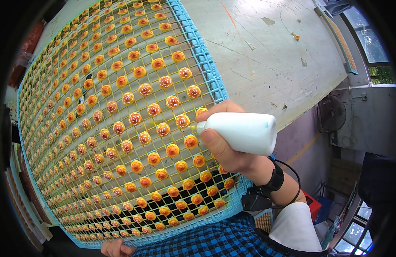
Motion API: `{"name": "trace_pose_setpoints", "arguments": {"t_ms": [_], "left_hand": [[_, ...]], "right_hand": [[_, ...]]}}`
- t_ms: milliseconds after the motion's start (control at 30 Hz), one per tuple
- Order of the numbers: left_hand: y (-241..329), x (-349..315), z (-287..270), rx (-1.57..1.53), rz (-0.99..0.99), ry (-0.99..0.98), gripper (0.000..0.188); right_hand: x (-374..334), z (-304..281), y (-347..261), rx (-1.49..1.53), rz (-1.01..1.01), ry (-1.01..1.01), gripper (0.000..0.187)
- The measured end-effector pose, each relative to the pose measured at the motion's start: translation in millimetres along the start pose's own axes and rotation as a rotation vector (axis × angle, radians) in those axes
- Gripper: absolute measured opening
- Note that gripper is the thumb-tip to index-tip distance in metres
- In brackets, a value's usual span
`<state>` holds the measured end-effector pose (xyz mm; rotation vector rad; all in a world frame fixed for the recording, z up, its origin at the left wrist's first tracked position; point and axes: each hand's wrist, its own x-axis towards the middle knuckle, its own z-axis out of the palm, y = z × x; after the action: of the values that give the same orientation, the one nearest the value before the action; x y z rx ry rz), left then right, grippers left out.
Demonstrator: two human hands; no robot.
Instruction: The recorder uses a squeeze bottle to precisely apply drops of a white liquid onto small, colorful plastic components arranged on a grid rack.
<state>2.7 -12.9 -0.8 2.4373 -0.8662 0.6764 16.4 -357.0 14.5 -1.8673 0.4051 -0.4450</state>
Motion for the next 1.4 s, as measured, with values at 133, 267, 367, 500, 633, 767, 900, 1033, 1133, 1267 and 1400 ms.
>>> {"name": "trace_pose_setpoints", "arguments": {"t_ms": [133, 267, 367, 500, 633, 767, 900, 1033, 1133, 1267, 1400], "left_hand": [[-2.4, -1.7, 1.7, -0.008, 0.008, -0.002, 0.017], [-1.6, -1.2, 0.3, -0.003, 0.011, -0.005, 0.014], [-1.2, -0.7, -0.1, -0.003, 0.011, -0.009, 0.013], [-1.8, -1.6, -1.4, -0.006, 0.009, -0.027, 0.013], [-3.9, -0.7, -0.8, -0.010, 0.026, -0.024, 0.013], [-3.3, 0.2, -1.6, -0.010, 0.042, -0.025, 0.013], [-3.8, 0.9, -2.1, -0.010, 0.049, -0.029, 0.013], [-4.4, 0.4, -2.6, -0.012, 0.050, -0.032, 0.013], [-3.9, 0.3, -3.0, -0.012, 0.052, -0.033, 0.013], [-4.1, -0.2, -2.5, -0.016, 0.039, -0.038, 0.013], [-8.6, 4.5, -5.2, -0.036, 0.111, -0.073, 0.013]], "right_hand": [[0.1, 0.7, 2.3, 0.003, 0.016, -0.014, 0.046], [0.5, 0.0, 1.5, 0.002, 0.012, -0.026, 0.046], [0.6, 0.0, 1.8, -0.003, -0.003, -0.022, 0.045], [1.7, 0.2, 2.0, -0.015, -0.021, -0.002, 0.045], [2.1, -0.7, 2.0, -0.024, -0.027, -0.010, 0.047], [1.5, -1.3, 4.9, -0.030, -0.037, -0.010, 0.048], [1.2, -2.1, 2.6, -0.050, 0.002, -0.030, 0.048], [1.4, -2.2, 1.5, -0.064, 0.014, -0.037, 0.048], [1.1, -2.0, 2.2, -0.048, 0.009, -0.041, 0.048], [0.9, -2.1, 1.4, -0.042, 0.000, -0.031, 0.050], [-0.1, -5.0, -0.3, 0.068, 0.015, 0.060, 0.051]]}}
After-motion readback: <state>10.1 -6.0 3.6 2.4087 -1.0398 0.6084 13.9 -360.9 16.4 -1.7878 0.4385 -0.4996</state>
